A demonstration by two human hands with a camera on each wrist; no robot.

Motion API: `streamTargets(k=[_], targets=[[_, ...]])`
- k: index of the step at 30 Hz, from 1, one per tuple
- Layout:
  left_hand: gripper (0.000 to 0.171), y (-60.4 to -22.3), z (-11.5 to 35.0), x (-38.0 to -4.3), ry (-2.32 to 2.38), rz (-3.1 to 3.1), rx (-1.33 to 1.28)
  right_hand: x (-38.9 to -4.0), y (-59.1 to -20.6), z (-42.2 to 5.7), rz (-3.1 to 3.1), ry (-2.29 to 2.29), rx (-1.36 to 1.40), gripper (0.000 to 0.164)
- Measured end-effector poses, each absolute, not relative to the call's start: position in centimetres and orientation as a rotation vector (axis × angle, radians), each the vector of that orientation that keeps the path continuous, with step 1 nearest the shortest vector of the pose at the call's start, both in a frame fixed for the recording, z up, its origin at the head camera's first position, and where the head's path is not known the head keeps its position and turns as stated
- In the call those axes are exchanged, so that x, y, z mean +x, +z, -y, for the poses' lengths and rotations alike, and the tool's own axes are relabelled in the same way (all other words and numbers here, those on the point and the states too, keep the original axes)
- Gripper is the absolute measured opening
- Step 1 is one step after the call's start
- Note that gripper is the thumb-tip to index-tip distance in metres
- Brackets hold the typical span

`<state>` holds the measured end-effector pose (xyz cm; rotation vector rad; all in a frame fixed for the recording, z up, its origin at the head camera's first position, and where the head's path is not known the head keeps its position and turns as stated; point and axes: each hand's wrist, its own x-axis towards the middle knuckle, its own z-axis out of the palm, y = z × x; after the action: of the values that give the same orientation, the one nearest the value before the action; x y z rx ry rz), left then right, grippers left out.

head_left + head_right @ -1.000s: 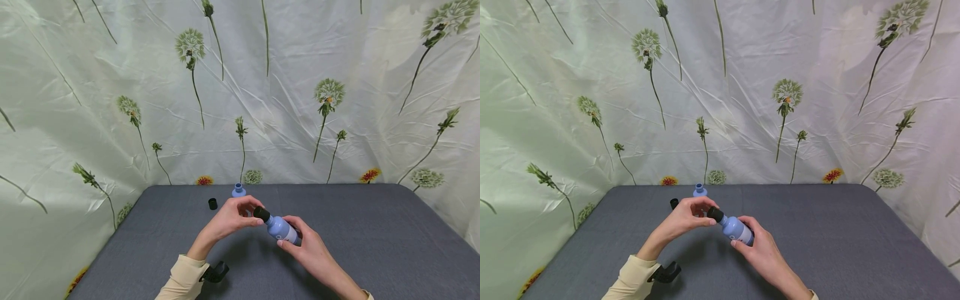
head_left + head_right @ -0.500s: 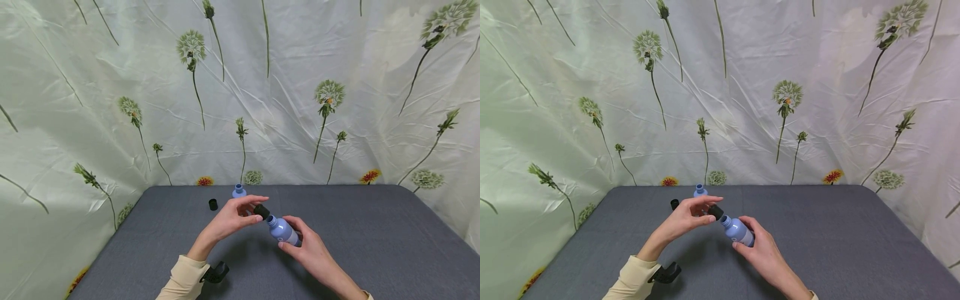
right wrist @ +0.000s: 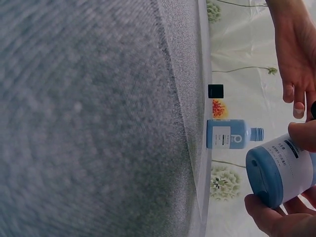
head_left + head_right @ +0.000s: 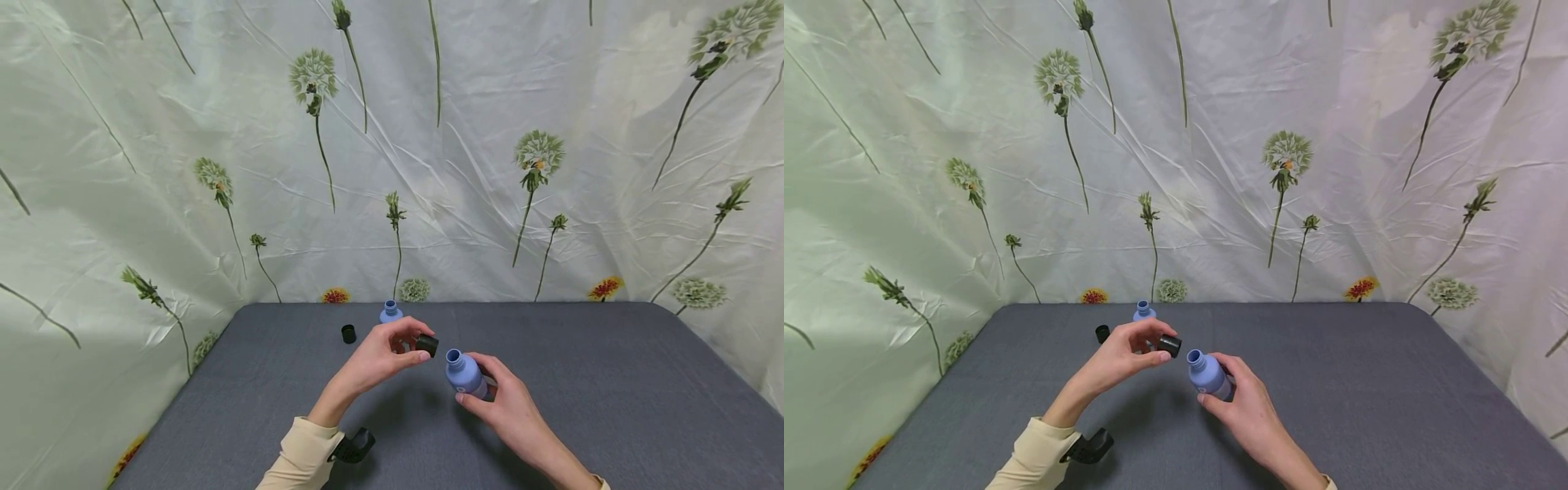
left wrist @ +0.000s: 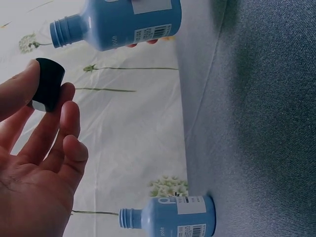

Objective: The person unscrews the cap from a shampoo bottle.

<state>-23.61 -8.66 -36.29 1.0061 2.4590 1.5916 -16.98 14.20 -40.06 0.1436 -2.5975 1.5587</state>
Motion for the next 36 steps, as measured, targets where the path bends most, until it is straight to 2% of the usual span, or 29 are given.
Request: streamTargets(k=[8, 13, 18, 24, 36], targets=[[0.026, -36.3, 8.4, -23.5, 1.594, -2.460, 0.953, -17.0, -40.1, -14.3, 2.569, 1.552, 0.155, 0.056], [0.026, -34.9, 8.2, -22.5, 1.603, -2.402, 0.941, -17.0, -40.1, -14.4, 2.566, 1.530, 0.170, 0.058], [0.037, -34.0, 8.0, -21.7, 1.580, -2.399, 0.966, -16.8, -40.0, -14.5, 2.610, 1.458, 0.135, 0.060], [0.052, -36.1, 8.1, -23.3, 1.543, -2.427, 0.938, -17.1, -39.9, -14.6, 2.607, 1.483, 0.115, 0.061], [0.048, -37.5, 8.3, -24.1, 1.500, -2.421, 0.960, -17.6, -40.7, -15.1, 2.438, 1.749, 0.234, 0.060]])
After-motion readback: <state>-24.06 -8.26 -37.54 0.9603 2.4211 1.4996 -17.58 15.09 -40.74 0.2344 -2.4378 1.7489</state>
